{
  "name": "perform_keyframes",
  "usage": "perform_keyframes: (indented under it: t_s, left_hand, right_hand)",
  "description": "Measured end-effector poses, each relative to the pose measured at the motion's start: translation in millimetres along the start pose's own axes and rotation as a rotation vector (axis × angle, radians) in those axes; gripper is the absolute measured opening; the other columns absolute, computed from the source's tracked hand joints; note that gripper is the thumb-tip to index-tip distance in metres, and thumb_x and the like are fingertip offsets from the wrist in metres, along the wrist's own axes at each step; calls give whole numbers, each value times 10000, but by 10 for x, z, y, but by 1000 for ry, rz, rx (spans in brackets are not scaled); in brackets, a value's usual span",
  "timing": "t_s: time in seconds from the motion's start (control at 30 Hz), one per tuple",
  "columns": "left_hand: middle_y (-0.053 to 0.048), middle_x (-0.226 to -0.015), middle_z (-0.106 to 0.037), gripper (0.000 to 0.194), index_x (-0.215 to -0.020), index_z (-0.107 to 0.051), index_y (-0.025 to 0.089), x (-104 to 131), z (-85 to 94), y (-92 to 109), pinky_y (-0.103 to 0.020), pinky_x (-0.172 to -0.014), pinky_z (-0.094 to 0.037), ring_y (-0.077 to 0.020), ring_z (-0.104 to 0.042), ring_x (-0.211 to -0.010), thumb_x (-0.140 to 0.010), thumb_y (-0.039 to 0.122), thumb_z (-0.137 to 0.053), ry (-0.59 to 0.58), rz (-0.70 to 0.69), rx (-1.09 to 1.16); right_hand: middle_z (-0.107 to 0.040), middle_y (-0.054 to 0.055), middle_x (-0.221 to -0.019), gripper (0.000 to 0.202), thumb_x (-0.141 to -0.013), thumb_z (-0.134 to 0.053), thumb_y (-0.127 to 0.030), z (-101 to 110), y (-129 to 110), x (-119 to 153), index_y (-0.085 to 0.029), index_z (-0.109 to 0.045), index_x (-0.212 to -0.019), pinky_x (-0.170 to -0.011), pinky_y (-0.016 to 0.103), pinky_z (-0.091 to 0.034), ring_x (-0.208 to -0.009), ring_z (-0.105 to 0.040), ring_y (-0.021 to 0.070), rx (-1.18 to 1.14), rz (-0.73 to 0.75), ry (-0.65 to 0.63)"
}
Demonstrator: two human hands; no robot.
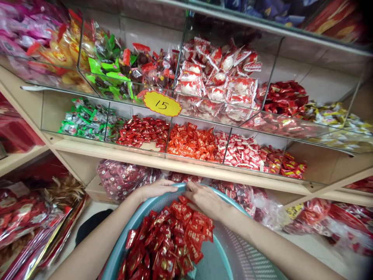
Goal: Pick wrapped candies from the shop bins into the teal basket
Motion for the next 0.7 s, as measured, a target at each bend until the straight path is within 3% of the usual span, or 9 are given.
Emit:
perform_keyframes:
  t_s: [0.13, 0.27, 0.37, 0.47, 0.57, 0.7]
  left_hand:
    - [6, -701, -613, 397, -921, -644, 155, 4, 7, -15, -201, -507, -325, -93, -472, -546, -697, 479, -594, 20, 8, -8]
    - [-15, -806, -648, 421, -977, -642, 163, 1, 18, -19, -205, -553, -356, -115, -523, -616, -707, 481, -585, 21, 8, -22]
    - [-25, -876, -658, 424, -983, -643, 164, 5, 21, -1, -211, -602, -383, -132, -553, -681, -706, 480, -586, 28, 21, -28]
    - [-30, -877, -662, 431, -975, -643, 157, 12, 20, 19, -220, -617, -396, -143, -564, -699, -706, 488, -583, 21, 25, -24]
    - [-36, -862, -665, 444, -972, -642, 148, 17, 20, 23, -227, -620, -405, -152, -569, -701, -710, 499, -572, 17, 32, -24]
    - [-28, -871, -660, 426, -966, -645, 152, 28, 26, 18, -216, -614, -400, -149, -564, -715, -717, 489, -570, 34, 14, -64]
  right_hand:
    - [-515, 62, -925, 112, -823, -494, -256, -17, -12, -22, -179, -568, -859, -660, 268, -426, -824, -528, 170, 5, -35, 13]
    - [-527, 52, -894, 230, -852, -440, -372, 237, 106, -65, -196, -556, -944, -629, 245, -417, -766, -544, 149, -121, -63, 122]
    - [-544, 54, -910, 260, -889, -357, -347, 516, 401, -198, -198, -548, -984, -644, 238, -407, -753, -560, 138, -141, -256, 277]
    - [-554, 70, -954, 245, -876, -381, -317, 665, 749, -400, -194, -541, -1014, -677, 252, -401, -820, -573, 166, -41, -522, 361]
    - [-555, 91, -973, 235, -859, -408, -313, 643, 956, -586, -183, -535, -1008, -685, 268, -403, -865, -577, 199, 7, -696, 351]
    - [-533, 133, -1027, 286, -855, -412, -355, 521, 1008, -713, -156, -499, -1042, -676, 296, -417, -870, -587, 226, 23, -855, 359]
Point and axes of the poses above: each hand's wrist, its own x-axis away from the middle knuckle, its own z-axis out of the back of the hand, y = z × x, the point moved 1 cm from there along -x, towards the middle knuckle
